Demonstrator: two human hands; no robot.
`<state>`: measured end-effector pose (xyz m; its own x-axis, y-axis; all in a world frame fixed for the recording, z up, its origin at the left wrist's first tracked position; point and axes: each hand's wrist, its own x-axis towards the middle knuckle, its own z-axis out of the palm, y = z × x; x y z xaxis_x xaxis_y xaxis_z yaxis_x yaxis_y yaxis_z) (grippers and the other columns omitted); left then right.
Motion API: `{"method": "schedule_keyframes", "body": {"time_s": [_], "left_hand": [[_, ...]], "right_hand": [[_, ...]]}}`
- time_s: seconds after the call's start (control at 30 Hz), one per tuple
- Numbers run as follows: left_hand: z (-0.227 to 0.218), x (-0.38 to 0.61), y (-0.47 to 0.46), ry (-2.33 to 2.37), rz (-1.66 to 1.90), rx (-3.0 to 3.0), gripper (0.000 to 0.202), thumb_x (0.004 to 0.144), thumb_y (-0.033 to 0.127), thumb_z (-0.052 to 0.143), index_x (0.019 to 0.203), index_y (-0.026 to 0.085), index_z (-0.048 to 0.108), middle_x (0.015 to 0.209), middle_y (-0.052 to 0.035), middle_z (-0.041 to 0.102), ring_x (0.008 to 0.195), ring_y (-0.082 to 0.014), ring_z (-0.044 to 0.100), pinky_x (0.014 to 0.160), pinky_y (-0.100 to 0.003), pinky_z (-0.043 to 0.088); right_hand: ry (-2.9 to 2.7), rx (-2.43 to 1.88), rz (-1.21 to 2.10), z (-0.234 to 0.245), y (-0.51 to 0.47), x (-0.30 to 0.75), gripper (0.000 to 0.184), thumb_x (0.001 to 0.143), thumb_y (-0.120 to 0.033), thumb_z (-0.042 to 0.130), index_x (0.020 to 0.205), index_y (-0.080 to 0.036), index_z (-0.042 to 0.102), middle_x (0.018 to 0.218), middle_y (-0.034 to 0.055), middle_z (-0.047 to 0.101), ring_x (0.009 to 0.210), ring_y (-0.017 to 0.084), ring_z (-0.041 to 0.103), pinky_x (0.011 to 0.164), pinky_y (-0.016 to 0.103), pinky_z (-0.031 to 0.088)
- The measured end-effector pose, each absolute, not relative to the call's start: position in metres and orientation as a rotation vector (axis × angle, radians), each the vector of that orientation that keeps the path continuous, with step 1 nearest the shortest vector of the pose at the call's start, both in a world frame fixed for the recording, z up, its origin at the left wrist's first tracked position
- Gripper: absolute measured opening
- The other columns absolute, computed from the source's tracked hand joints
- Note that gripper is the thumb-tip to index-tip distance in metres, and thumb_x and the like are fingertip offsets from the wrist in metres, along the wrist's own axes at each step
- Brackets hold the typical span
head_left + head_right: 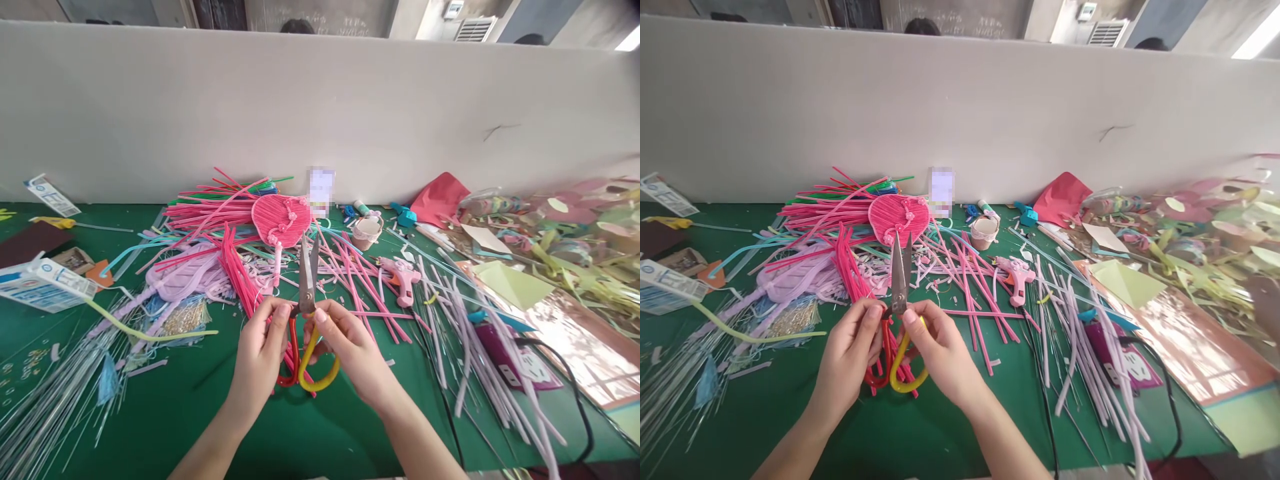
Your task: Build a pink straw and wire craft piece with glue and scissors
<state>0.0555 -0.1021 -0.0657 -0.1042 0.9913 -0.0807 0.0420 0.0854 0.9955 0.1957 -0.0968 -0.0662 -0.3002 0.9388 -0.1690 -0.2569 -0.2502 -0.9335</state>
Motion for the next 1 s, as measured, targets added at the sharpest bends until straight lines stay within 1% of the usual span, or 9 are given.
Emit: {"method": "schedule_keyframes", "body": {"time_s": [0.17, 0.37, 0.53, 0.63, 0.7, 0.77, 0.8, 0.93, 1.0], "left_hand": [[-0.061, 0.053, -0.102, 1.294, 1.223, 1.011, 0.038, 0.089, 0.06, 0.052, 0.083, 0.022, 0.052, 0.05, 0.0099, 0.027, 0.042, -0.0072, 0.022, 0.038, -0.017, 0.022], [-0.051, 0.048, -0.103, 1.082, 0.95, 1.07, 0.037, 0.089, 0.059, 0.052, 0.085, 0.022, 0.055, 0.046, 0.0115, 0.021, 0.039, -0.0059, 0.014, 0.036, -0.017, 0.014], [-0.039, 0.032, -0.101, 1.135, 0.828, 1.189, 0.041, 0.089, 0.061, 0.05, 0.082, 0.021, 0.059, 0.048, 0.0106, 0.02, 0.041, -0.0064, 0.016, 0.036, -0.017, 0.016], [-0.03, 0.013, -0.096, 1.218, 0.696, 1.402, 0.036, 0.09, 0.054, 0.055, 0.082, 0.02, 0.065, 0.054, 0.006, 0.038, 0.047, -0.0074, 0.033, 0.042, -0.017, 0.028], [-0.026, 0.0, -0.093, 1.209, 0.658, 1.552, 0.03, 0.087, 0.047, 0.063, 0.077, 0.02, 0.071, 0.071, 0.0, 0.057, 0.062, -0.0104, 0.05, 0.056, -0.018, 0.041], [-0.027, -0.012, -0.09, 1.137, 0.551, 1.537, 0.024, 0.081, 0.044, 0.07, 0.084, 0.021, 0.075, 0.087, -0.0038, 0.067, 0.077, -0.0159, 0.06, 0.068, -0.022, 0.048], [-0.028, -0.017, -0.089, 1.104, 0.518, 1.482, 0.025, 0.077, 0.044, 0.074, 0.089, 0.022, 0.076, 0.088, -0.0043, 0.068, 0.076, -0.0168, 0.061, 0.066, -0.022, 0.048], [-0.041, -0.028, -0.085, 1.057, 0.599, 1.283, 0.037, 0.075, 0.045, 0.076, 0.102, 0.02, 0.074, 0.069, -0.0004, 0.059, 0.058, -0.0114, 0.05, 0.053, -0.02, 0.042], [-0.046, -0.028, -0.085, 1.065, 0.658, 1.229, 0.038, 0.078, 0.047, 0.073, 0.102, 0.017, 0.073, 0.066, 0.0, 0.055, 0.058, -0.0105, 0.047, 0.051, -0.019, 0.039]], "right_hand": [[-1.016, -0.763, 1.86, -0.064, -0.105, 0.201, 0.032, 0.091, -0.051, 0.057, 0.092, -0.019, 0.062, 0.079, 0.0016, 0.058, 0.076, 0.015, 0.053, 0.078, 0.027, 0.045], [-0.986, -0.655, 1.9, -0.065, -0.107, 0.2, 0.037, 0.096, -0.049, 0.05, 0.075, -0.019, 0.049, 0.059, -0.0052, 0.04, 0.055, 0.01, 0.033, 0.058, 0.025, 0.031], [-1.025, -0.573, 1.992, -0.06, -0.103, 0.208, 0.039, 0.096, -0.049, 0.051, 0.071, -0.02, 0.044, 0.051, -0.0093, 0.03, 0.046, 0.009, 0.036, 0.054, 0.025, 0.031], [-1.074, -0.606, 2.159, -0.058, -0.102, 0.221, 0.04, 0.094, -0.049, 0.054, 0.069, -0.019, 0.044, 0.051, -0.0101, 0.029, 0.041, 0.006, 0.031, 0.045, 0.022, 0.026], [-1.15, -0.678, 2.247, -0.058, -0.103, 0.232, 0.041, 0.094, -0.05, 0.055, 0.069, -0.017, 0.048, 0.051, -0.0096, 0.03, 0.042, 0.005, 0.027, 0.042, 0.021, 0.021], [-1.249, -0.734, 2.256, -0.059, -0.103, 0.24, 0.04, 0.092, -0.049, 0.058, 0.073, -0.014, 0.057, 0.053, -0.008, 0.034, 0.044, 0.004, 0.029, 0.042, 0.02, 0.022], [-1.29, -0.735, 2.242, -0.059, -0.104, 0.244, 0.037, 0.09, -0.047, 0.062, 0.079, -0.012, 0.061, 0.056, -0.0065, 0.038, 0.046, 0.004, 0.031, 0.043, 0.019, 0.024], [-1.163, -0.518, 2.225, -0.066, -0.104, 0.251, 0.037, 0.078, -0.038, 0.076, 0.104, -0.014, 0.068, 0.069, -0.0043, 0.043, 0.053, 0.006, 0.04, 0.047, 0.019, 0.038], [-1.027, -0.447, 2.267, -0.07, -0.103, 0.252, 0.04, 0.077, -0.034, 0.076, 0.111, -0.015, 0.068, 0.069, -0.0055, 0.039, 0.05, 0.004, 0.036, 0.042, 0.017, 0.035]]}}
